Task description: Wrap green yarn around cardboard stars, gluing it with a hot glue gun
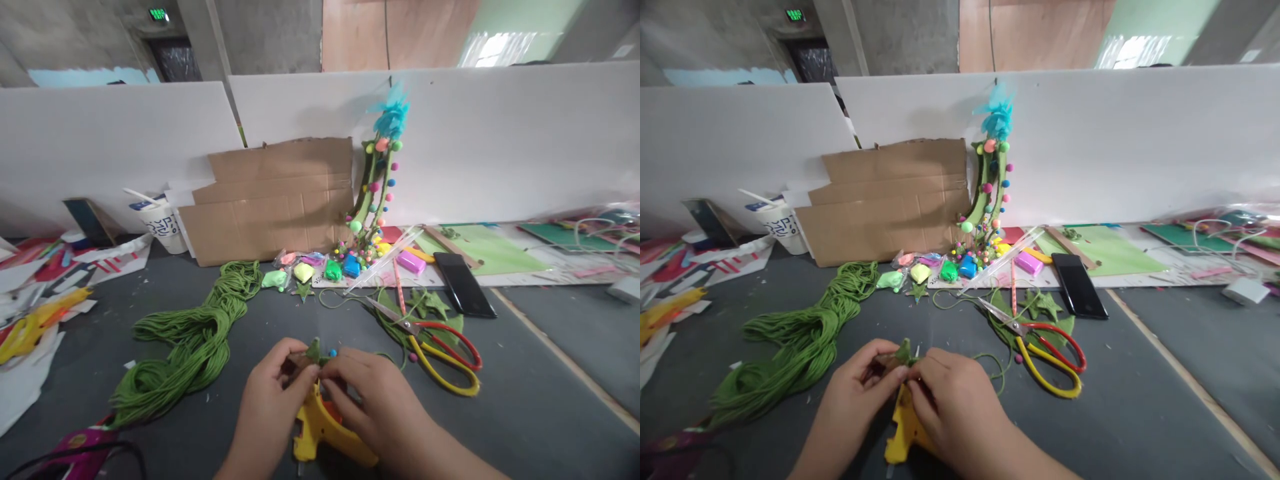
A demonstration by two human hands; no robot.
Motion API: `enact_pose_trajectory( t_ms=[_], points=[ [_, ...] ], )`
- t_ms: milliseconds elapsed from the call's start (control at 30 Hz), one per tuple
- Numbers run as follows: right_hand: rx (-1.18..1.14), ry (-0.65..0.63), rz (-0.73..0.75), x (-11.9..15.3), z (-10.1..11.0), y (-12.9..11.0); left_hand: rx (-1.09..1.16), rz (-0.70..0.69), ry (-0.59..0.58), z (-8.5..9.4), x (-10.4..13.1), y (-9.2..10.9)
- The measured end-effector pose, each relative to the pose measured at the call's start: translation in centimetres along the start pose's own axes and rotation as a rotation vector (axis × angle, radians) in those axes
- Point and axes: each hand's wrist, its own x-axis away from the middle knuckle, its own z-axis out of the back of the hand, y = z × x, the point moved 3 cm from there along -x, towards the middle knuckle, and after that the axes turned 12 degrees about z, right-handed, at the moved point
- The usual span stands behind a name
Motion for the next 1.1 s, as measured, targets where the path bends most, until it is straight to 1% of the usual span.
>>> enact_pose_trajectory(
  t_ms=[67, 133, 300, 400, 600, 767, 867, 933, 1000, 1100],
  points=[
    [-0.004, -0.030, -0.039, -0.2, 0.1, 0.4, 0.098, 0.126, -0.120, -0.2, -0.5, -0.3],
    [0.000, -0.059, -0.039, -0.4, 0.4, 0.6, 0.154, 0.180, -0.200, -0.3, -0.8, -0.5],
    [0.020, -0.121, 0.100, -0.7, 1.4, 0.7, 0.291, 0.292, -0.362, -0.6, -0.7, -1.0],
    [-0.001, -0.129, 0.131, -0.8, 2.3, 0.6, 0.390, 0.351, -0.443, -0.7, -0.5, -1.0],
    [-0.156, -0.080, 0.060, -0.8, 3.2, 0.9, 0.528, 0.403, -0.538, -1.0, -0.2, -1.1],
    [-0.348, -0.001, -0.018, -0.7, 2.7, 1.4, 0.649, 0.389, -0.563, -1.0, 0.0, -1.1],
    [-0.554, 0.031, -0.103, -0.6, 1.7, 1.7, 0.680, 0.355, -0.577, -1.0, 0.0, -1.1],
    [-0.746, 0.041, -0.193, -0.5, 0.8, 1.9, 0.687, 0.325, -0.586, -0.9, 0.0, -1.1],
    [-0.892, 0.064, -0.265, -0.4, 0.2, 1.9, 0.690, 0.285, -0.594, -0.9, 0.0, -1.0],
    [-0.947, 0.101, -0.319, -0.4, -0.1, 1.8, 0.654, 0.197, -0.619, -0.8, 0.0, -0.6]
  ],
)
